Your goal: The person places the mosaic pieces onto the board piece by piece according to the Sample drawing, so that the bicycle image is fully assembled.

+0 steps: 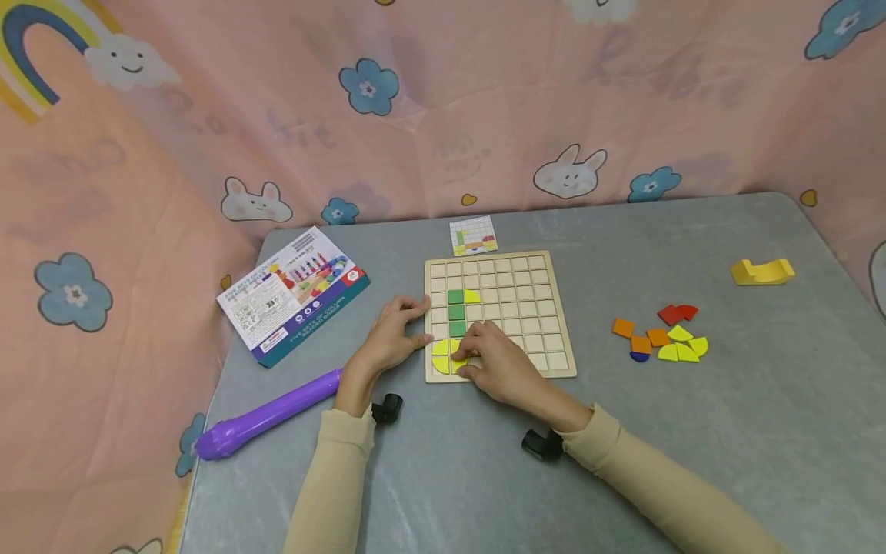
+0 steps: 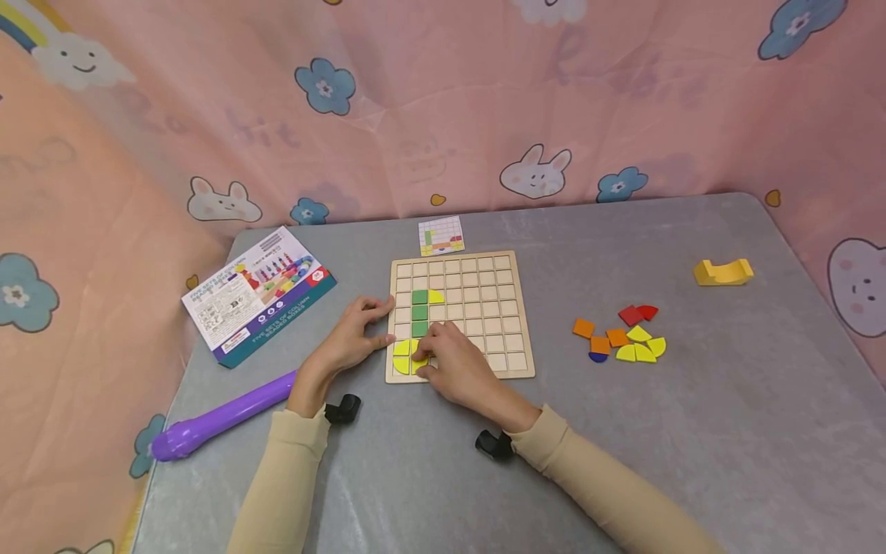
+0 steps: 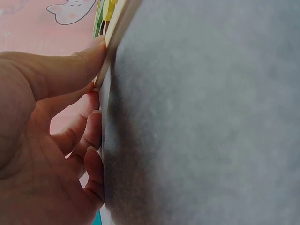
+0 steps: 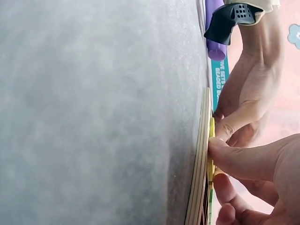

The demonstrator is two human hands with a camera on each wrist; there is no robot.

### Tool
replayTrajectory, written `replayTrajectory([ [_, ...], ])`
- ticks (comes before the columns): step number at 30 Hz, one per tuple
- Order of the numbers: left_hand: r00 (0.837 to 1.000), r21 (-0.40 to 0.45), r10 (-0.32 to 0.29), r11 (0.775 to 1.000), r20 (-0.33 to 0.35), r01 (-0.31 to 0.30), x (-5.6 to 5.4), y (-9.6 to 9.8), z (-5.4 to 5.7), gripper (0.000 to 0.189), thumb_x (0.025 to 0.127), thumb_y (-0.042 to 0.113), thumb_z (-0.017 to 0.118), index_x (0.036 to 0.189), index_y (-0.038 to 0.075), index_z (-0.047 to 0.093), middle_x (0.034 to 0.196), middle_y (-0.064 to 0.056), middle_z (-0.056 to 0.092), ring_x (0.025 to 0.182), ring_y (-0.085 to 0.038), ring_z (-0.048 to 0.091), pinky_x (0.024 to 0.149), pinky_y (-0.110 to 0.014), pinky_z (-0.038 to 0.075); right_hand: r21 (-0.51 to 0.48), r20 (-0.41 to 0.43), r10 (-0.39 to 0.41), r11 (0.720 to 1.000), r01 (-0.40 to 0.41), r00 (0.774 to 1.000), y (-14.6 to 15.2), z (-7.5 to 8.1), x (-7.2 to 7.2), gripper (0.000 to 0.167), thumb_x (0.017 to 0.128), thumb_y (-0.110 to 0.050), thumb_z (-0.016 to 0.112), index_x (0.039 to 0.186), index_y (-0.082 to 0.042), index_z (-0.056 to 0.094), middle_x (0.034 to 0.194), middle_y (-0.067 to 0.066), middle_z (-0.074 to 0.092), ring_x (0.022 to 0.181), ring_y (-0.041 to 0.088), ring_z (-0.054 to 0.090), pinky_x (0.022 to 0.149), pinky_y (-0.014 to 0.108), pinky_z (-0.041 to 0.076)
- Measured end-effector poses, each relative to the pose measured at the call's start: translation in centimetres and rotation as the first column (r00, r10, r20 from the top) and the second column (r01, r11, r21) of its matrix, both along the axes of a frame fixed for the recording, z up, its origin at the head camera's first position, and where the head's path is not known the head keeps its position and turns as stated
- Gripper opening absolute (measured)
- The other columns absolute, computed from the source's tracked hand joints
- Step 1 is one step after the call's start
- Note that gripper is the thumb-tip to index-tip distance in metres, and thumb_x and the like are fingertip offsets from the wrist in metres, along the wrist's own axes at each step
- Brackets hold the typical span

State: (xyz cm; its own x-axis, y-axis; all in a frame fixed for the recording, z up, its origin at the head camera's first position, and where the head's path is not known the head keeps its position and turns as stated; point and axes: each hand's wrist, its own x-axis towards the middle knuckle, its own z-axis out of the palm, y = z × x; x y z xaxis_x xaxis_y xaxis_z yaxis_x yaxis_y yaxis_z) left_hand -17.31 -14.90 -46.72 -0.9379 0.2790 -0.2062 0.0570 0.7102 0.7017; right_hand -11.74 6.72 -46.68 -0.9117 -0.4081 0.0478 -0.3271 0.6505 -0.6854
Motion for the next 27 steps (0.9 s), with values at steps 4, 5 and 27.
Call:
replayTrajectory([
  [4,1.000,0.004,0.007,1.000,0.006,-0.007,0.0,0.0,0.0,0.068,0.097,0.015,0.078,0.158,0.014,0.049,0.147,-0.015,0.052,0.140,-0.036,0.042,0.120,-0.055,0.032,-0.011,0.015,-0.005,1.000,0.005,1.000,-0.1,0.1,-0.1,0.011,0.086,-0.004,0.086,0.094,-0.010,0.083,0.098,0.001,0.066,0.096,0.019,0.058,0.083,0.038,0.053],
  [5,1.000,0.005,0.009,1.000,0.007,-0.009,0.0,0.0,0.0,0.068,0.097,0.014,0.078,0.158,0.014,0.049,0.147,-0.015,0.052,0.140,-0.036,0.042,0.119,-0.055,0.032,-0.011,0.016,-0.003,1.000,0.004,1.000,0.0,0.1,-0.1,0.011,0.087,-0.004,0.086,0.095,-0.010,0.084,0.098,0.001,0.066,0.095,0.019,0.058,0.082,0.037,0.053],
  [27,1.000,0.008,0.010,1.000,0.019,-0.011,0.0,0.1,0.0,0.069,0.096,0.013,0.079,0.158,0.014,0.048,0.148,-0.015,0.051,0.139,-0.035,0.041,0.120,-0.054,0.032,0.010,0.058,-0.112,0.994,0.111,0.992,11.4,0.2,0.7,0.022,0.094,-0.014,0.081,0.114,-0.007,0.074,0.105,0.008,0.064,0.091,0.021,0.052,0.080,0.033,0.043],
])
